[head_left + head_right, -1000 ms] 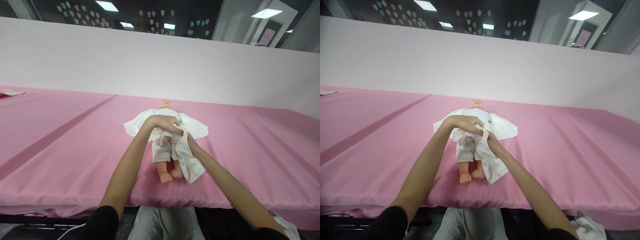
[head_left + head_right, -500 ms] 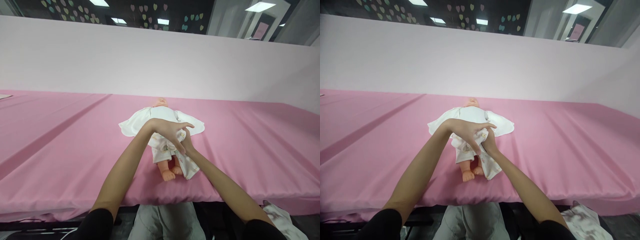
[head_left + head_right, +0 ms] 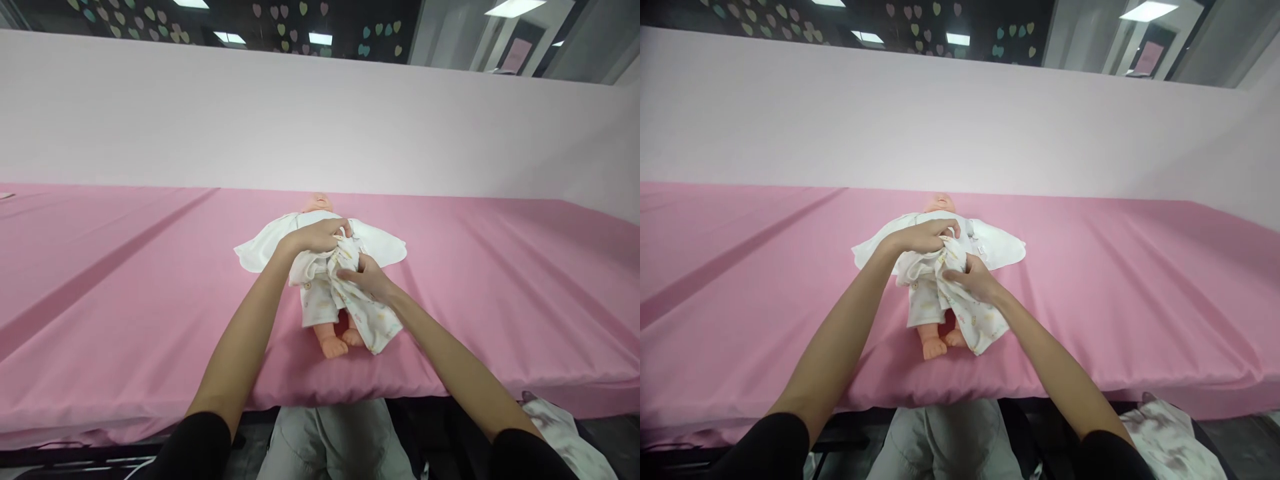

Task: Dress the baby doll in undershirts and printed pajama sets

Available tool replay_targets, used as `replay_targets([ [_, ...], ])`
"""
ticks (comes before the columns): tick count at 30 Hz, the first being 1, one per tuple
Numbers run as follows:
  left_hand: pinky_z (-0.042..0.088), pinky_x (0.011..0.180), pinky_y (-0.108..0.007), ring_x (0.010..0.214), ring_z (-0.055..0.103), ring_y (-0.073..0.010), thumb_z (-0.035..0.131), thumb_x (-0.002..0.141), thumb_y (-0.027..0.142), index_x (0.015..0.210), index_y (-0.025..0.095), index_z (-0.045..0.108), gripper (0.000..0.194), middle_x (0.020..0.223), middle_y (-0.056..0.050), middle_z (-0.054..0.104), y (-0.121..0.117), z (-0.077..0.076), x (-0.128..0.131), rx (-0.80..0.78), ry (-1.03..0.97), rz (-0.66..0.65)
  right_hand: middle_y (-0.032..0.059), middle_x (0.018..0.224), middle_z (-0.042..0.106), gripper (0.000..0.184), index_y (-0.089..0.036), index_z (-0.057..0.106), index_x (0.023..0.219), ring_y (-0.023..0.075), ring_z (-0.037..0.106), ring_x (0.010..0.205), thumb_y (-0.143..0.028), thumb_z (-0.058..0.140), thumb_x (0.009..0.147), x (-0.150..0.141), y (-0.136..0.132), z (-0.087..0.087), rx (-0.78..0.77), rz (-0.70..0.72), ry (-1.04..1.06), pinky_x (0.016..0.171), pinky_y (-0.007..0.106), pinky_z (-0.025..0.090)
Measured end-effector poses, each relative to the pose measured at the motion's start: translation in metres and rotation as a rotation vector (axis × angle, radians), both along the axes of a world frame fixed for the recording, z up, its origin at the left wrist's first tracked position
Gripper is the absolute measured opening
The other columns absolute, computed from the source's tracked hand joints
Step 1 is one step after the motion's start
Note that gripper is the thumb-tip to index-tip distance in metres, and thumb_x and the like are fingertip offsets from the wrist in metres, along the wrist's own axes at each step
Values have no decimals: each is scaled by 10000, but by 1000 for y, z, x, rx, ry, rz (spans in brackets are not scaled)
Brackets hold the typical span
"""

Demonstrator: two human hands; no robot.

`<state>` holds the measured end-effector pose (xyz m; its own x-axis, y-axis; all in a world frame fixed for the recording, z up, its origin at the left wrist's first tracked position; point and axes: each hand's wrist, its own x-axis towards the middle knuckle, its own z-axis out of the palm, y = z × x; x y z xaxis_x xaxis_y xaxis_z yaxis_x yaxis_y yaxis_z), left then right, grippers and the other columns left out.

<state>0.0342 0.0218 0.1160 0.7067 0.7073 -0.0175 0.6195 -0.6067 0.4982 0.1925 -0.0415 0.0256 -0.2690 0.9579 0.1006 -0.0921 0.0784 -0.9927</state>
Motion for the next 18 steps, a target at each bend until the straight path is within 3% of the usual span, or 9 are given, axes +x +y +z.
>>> replay_targets([
  [3,392,512,-262,627,552,-164,463,656,188,1085,247,490,434,830,-16,602,2,-5,6,-262,-95,-23,12,807,658,378,-159,613,897,155,587,688,-416,732,646,1,9,-5,14,-109,-68,635,264,467],
  [6,441,603,-266,761,592,-178,462,739,322,1096,241,495,367,937,-28,622,-1,-5,10,-375,-169,-77,19,853,668,345,-172,627,908,171,597,742,-453,652,710,2,17,-10,61,-182,-96,665,272,469],
  [9,441,729,-265,920,578,-204,581,681,408,1032,223,534,399,1032,-30,618,-4,-3,11,-197,-22,-80,17,848,664,318,-182,622,899,179,600,778,-457,606,741,3,18,-11,58,-204,-63,697,277,473],
  [12,430,773,-263,946,569,-210,617,628,325,1002,209,565,395,1013,-23,617,-4,1,8,2,61,-95,22,852,660,354,-183,596,966,181,609,783,-436,645,723,8,11,-5,15,-96,42,723,291,485],
  [15,438,757,-262,950,563,-208,530,619,203,1057,223,561,440,1044,-21,601,-2,4,3,62,-3,-59,30,886,657,497,-184,556,1050,189,617,780,-358,759,631,15,5,2,-13,113,15,712,308,503],
  [18,445,732,-268,910,552,-197,458,606,155,1020,213,549,428,1012,-29,587,3,-2,0,53,-109,-3,29,921,656,518,-185,543,1077,182,612,795,-335,769,636,17,8,1,-3,131,-91,686,291,500],
])
